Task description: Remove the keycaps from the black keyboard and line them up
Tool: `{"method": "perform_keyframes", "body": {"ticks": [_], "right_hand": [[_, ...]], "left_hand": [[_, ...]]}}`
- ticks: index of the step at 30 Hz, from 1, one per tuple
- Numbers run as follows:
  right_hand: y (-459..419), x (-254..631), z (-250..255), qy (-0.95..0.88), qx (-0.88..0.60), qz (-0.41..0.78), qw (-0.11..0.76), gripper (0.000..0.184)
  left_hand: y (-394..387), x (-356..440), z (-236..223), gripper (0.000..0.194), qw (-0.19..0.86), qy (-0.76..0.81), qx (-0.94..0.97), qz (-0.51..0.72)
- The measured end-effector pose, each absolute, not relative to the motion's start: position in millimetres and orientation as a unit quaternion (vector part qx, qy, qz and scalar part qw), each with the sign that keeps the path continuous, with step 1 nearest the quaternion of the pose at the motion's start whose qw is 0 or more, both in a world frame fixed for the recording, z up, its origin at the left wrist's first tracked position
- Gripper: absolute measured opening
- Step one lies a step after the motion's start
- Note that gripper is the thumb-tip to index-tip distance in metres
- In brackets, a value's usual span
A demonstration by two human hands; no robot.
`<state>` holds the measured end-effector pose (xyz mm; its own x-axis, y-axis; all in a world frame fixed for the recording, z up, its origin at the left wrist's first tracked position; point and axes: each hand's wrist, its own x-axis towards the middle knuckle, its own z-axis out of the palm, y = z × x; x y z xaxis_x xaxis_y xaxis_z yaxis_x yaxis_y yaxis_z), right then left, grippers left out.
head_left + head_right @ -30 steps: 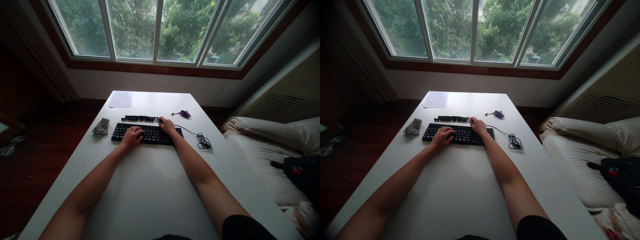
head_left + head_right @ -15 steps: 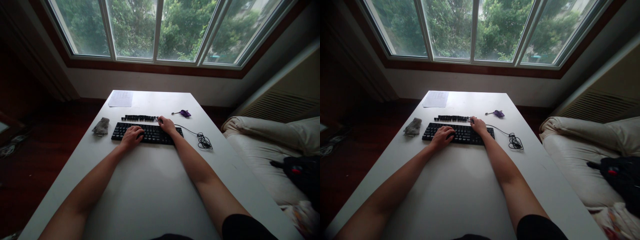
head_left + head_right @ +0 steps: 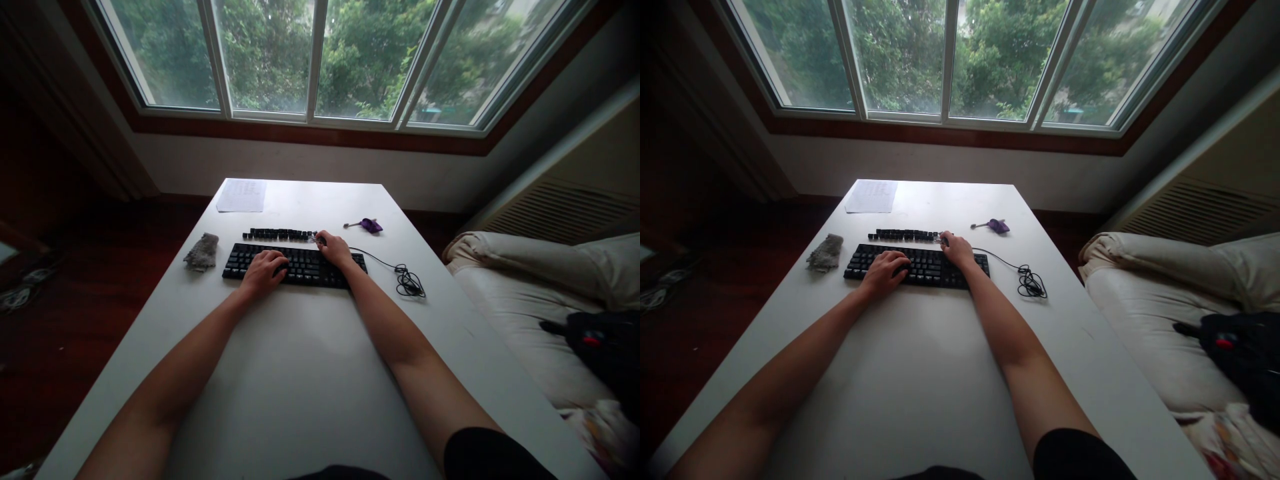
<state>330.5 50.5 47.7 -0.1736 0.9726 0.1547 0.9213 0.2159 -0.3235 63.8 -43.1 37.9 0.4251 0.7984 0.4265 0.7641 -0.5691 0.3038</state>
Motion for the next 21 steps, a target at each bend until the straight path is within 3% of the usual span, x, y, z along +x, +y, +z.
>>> {"method": "perform_keyframes", "body": {"ticks": [21], "right_hand": [[52.4, 331.7, 45.3, -0.765, -0.619, 0.073, 0.166, 0.031]], "left_hand": [[-42.7, 63.3, 37.3, 0.028, 0.027, 0.462, 0.844, 0.269]]}}
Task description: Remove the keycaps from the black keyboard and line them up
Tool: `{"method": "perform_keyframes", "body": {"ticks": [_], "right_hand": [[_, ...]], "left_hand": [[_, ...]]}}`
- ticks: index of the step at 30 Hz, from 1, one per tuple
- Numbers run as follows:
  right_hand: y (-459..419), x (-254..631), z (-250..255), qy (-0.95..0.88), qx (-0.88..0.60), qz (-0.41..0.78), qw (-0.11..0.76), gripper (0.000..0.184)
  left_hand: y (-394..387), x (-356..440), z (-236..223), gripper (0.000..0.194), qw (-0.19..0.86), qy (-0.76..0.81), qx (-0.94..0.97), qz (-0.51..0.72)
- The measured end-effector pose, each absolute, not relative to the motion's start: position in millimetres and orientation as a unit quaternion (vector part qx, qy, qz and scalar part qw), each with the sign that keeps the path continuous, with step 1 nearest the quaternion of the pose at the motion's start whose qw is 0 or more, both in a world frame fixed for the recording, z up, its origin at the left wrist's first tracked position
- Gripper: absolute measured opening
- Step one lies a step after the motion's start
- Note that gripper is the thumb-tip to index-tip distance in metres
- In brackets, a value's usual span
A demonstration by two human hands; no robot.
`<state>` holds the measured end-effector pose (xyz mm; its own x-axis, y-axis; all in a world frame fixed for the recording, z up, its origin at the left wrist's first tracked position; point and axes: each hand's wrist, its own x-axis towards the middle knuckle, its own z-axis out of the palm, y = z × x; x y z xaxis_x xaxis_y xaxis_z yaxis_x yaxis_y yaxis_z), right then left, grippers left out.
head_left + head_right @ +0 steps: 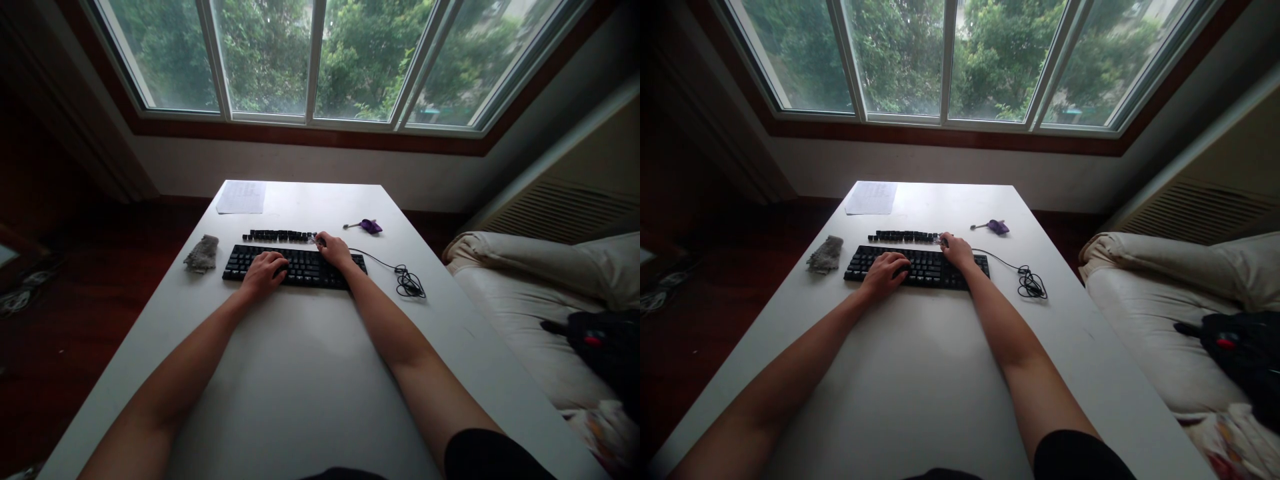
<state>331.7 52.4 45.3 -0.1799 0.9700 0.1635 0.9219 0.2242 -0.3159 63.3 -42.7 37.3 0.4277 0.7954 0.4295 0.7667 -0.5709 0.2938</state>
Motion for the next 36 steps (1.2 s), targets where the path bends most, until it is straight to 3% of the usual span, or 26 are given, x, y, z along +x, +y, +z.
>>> {"method": "perform_keyframes", "body": {"ticks": [36], "right_hand": [[50.4, 330.1, 47.9, -0.76, -0.624, 0.078, 0.166, 0.031]], "left_hand": [[-44.1, 64.5, 39.3, 0.03, 0.037, 0.466, 0.842, 0.27]]}}
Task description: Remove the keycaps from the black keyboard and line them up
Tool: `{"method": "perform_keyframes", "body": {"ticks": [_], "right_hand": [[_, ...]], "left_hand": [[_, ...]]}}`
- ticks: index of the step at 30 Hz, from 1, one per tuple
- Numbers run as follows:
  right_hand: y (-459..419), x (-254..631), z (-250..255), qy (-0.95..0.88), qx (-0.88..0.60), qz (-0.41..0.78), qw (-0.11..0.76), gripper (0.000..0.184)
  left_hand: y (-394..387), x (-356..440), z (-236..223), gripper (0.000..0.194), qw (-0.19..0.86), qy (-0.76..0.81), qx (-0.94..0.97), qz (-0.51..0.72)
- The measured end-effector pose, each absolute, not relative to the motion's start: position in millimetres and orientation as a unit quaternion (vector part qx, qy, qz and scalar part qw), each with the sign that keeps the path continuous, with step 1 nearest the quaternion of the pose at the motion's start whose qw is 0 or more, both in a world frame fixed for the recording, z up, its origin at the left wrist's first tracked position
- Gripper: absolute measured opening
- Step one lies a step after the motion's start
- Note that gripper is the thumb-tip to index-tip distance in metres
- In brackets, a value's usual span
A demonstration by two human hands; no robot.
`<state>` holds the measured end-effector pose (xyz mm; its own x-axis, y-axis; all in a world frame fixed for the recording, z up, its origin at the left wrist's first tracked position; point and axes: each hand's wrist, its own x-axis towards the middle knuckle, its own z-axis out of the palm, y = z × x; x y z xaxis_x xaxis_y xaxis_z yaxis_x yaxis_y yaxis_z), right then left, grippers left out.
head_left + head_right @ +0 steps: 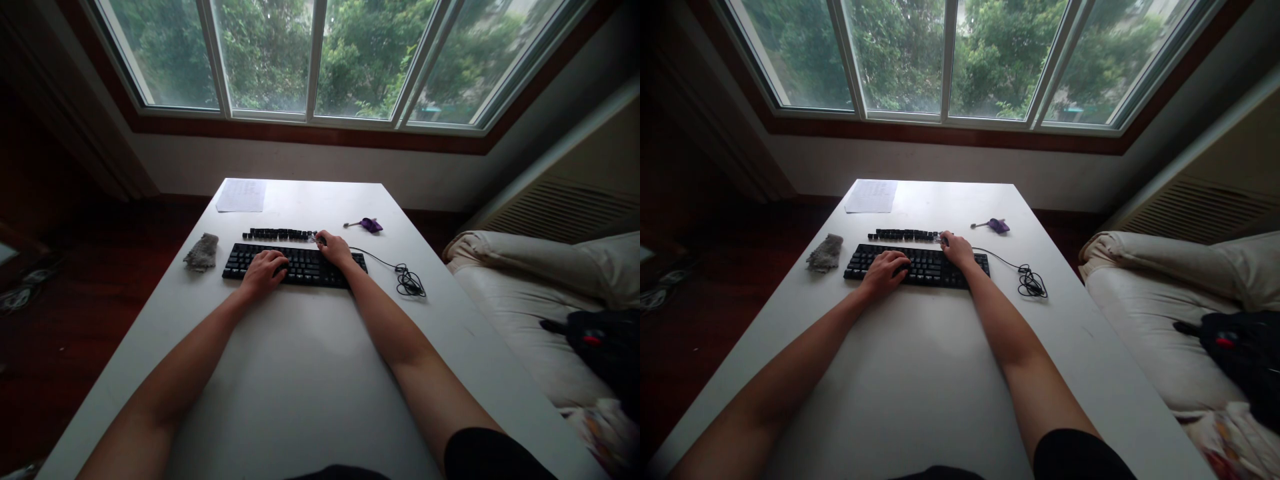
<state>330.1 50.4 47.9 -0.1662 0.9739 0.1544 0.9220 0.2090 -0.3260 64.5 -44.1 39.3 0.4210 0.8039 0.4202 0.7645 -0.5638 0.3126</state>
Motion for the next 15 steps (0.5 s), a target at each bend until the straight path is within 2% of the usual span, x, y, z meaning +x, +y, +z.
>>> {"method": "perform_keyframes", "body": {"ticks": [15], "right_hand": [[50.8, 330.3, 47.3, -0.761, -0.624, 0.074, 0.162, 0.032]], "left_hand": [[-44.9, 65.0, 40.0, 0.029, 0.036, 0.467, 0.842, 0.268]]}}
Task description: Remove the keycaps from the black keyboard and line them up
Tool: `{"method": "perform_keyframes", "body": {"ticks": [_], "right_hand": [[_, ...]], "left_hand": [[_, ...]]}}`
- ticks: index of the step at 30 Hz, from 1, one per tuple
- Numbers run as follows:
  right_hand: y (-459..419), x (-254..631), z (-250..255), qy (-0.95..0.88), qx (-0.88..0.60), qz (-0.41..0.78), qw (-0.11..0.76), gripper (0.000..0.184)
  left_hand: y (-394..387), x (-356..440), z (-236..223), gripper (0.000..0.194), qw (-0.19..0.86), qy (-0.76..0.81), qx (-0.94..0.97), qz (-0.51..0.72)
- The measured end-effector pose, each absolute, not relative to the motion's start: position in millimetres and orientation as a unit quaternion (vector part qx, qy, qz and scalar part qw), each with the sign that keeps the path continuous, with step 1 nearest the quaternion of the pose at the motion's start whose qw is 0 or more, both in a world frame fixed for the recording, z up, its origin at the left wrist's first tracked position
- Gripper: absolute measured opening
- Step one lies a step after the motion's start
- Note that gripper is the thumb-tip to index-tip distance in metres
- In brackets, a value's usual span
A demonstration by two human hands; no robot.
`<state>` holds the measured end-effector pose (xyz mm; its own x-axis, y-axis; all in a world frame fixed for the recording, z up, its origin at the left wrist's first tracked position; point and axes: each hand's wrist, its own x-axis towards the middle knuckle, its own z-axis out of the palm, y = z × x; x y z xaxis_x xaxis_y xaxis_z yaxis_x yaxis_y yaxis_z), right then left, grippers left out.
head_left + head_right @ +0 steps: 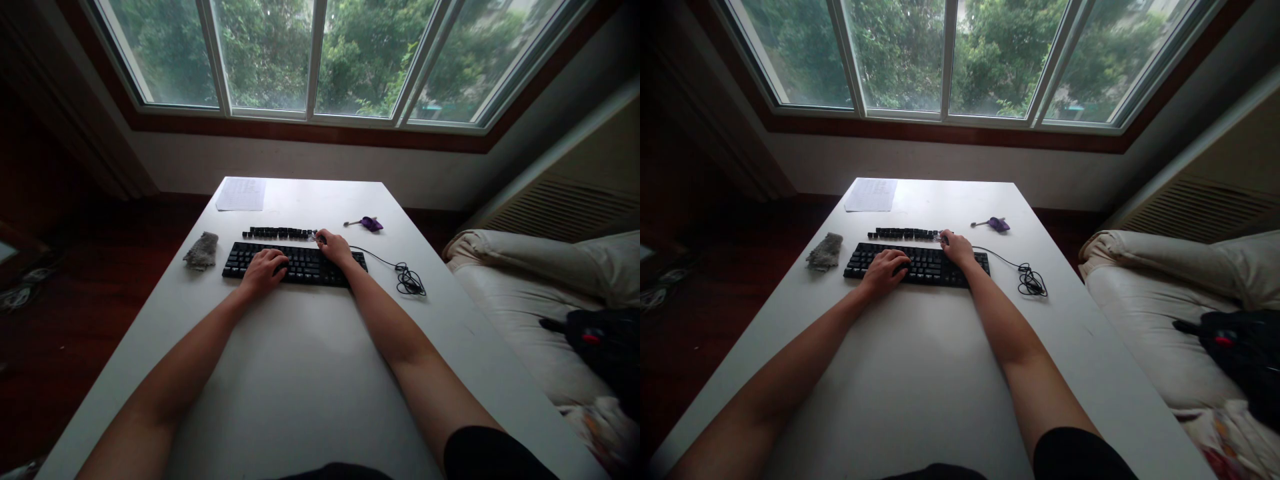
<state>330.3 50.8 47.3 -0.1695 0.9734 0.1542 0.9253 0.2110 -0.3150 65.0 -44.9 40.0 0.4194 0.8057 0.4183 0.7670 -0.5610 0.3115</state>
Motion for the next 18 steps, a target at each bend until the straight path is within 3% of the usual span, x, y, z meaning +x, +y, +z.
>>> {"method": "perform_keyframes", "body": {"ticks": [18], "right_hand": [[52.9, 331.3, 44.3, -0.762, -0.621, 0.074, 0.166, 0.032]], "left_hand": [[-44.3, 64.6, 40.2, 0.029, 0.036, 0.467, 0.842, 0.266]]}}
